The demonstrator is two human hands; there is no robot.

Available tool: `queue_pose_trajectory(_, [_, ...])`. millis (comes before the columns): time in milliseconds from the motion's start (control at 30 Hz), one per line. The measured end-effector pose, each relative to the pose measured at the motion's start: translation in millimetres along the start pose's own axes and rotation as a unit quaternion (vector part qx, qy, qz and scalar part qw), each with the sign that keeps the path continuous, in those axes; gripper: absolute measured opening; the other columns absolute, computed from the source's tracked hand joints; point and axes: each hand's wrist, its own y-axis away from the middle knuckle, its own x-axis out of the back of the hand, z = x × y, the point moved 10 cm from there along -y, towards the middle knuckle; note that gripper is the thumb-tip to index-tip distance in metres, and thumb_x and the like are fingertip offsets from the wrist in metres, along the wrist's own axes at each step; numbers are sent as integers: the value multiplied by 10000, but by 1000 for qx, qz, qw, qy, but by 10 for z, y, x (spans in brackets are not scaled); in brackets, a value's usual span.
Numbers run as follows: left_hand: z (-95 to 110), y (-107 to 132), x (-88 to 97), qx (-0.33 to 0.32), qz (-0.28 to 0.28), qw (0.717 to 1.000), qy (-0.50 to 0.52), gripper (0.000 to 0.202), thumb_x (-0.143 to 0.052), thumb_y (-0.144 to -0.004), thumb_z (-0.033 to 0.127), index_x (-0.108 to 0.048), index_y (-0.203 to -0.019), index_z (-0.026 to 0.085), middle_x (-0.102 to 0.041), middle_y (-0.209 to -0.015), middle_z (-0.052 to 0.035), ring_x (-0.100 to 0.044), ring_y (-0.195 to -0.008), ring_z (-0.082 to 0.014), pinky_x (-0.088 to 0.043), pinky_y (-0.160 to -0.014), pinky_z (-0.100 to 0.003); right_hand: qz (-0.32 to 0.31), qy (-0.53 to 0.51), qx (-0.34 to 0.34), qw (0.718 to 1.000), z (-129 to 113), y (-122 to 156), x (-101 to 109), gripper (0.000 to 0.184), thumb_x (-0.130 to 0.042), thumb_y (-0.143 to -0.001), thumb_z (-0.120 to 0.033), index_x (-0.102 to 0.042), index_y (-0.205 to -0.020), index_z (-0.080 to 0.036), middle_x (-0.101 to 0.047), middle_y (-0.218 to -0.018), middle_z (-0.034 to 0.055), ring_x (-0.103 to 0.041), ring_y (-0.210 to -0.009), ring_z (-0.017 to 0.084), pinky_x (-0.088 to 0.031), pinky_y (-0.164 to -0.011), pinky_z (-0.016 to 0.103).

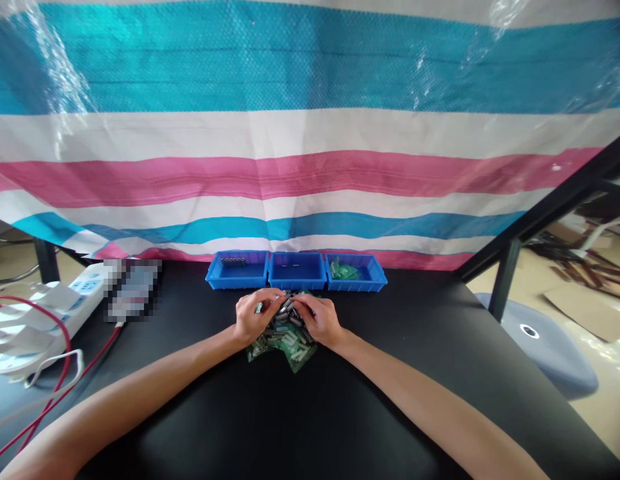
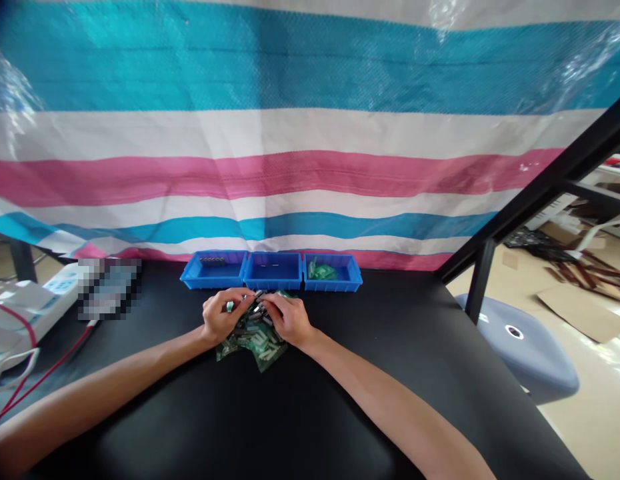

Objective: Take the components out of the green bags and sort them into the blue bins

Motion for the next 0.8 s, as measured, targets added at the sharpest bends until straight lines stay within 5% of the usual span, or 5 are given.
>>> queue_pose_trajectory(800, [10, -54, -53, 6, -29, 1000, -6, 87, -658, -840, 189, -572, -850, 174, -732, -810, -19, -561, -492, -53, -485, -540, -176, 0, -14, -1, 1000, 8, -20, 6, 187, -506, -950, -259, -661, -1031, -192, -740, -899, 65, -714, -790, 175, -569, -729, 256])
